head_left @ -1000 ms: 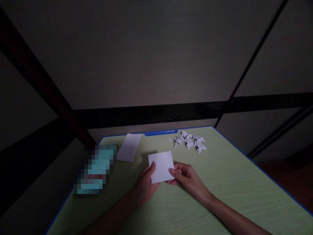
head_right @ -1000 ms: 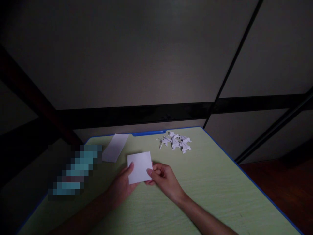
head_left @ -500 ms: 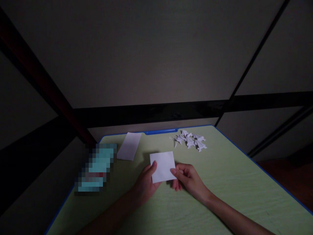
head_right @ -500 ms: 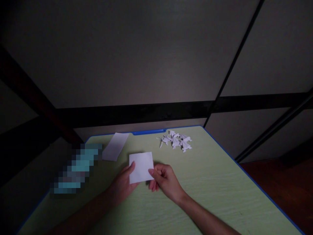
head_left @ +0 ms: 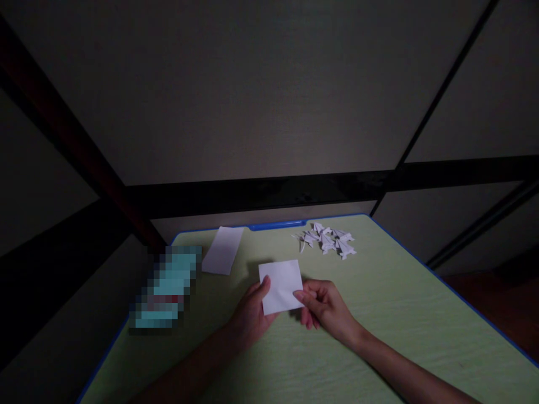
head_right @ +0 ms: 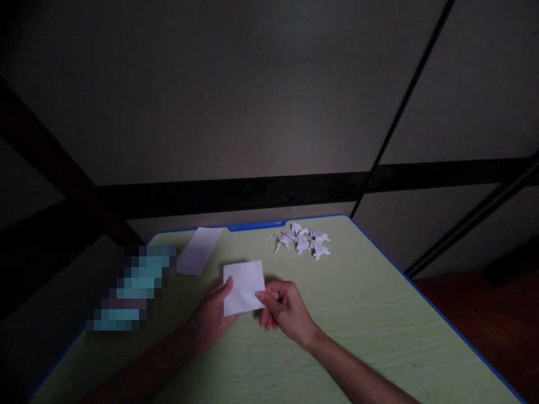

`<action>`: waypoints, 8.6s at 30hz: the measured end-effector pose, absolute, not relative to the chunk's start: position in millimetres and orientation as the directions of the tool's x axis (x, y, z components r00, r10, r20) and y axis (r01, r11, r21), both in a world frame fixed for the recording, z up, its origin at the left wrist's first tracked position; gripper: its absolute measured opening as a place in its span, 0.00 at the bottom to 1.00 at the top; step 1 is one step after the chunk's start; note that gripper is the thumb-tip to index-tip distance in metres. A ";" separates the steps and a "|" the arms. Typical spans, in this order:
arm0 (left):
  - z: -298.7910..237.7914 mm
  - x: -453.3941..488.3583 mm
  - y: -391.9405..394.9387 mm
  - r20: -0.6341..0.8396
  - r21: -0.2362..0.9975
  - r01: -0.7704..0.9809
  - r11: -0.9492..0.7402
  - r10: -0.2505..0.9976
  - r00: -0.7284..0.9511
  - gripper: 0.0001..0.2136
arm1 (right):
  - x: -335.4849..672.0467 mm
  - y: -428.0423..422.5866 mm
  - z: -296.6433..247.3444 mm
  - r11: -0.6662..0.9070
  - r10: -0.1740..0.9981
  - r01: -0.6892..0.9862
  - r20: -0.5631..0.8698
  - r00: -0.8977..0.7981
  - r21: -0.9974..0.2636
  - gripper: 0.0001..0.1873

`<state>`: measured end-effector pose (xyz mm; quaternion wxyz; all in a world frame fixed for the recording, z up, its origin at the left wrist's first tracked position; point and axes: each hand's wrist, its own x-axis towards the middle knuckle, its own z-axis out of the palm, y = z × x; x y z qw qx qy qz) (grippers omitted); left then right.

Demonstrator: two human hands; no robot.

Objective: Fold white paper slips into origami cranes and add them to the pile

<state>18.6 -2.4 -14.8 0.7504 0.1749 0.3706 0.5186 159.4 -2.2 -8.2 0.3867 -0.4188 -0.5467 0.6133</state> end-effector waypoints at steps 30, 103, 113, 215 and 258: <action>-16.7 7.0 -4.3 -0.203 0.925 -0.241 0.293 0.919 0.337 0.10 | 166.2 4.0 -17.3 -0.126 0.989 -0.353 -0.089 -0.118 -0.927 0.14; -4.6 0.1 -6.4 -0.068 0.995 -0.050 0.084 0.963 0.260 0.13 | 180.0 10.2 -18.4 -0.244 0.873 -0.286 -0.081 -0.481 -0.927 0.05; -12.0 -9.9 4.7 -0.061 0.985 -0.159 0.061 0.998 0.004 0.13 | 178.5 7.4 -7.3 -0.085 0.908 -0.253 0.030 -0.417 -0.964 0.10; -10.9 12.8 -6.1 -0.101 0.994 -0.031 0.107 0.984 0.146 0.06 | 163.9 7.0 -11.0 0.044 0.988 -0.127 0.062 -0.142 -0.991 0.06; -13.3 8.3 -4.4 -0.167 0.948 -0.253 0.194 0.978 0.122 0.11 | 165.1 5.7 -16.3 -0.006 0.996 -0.207 0.013 -0.092 -0.978 0.06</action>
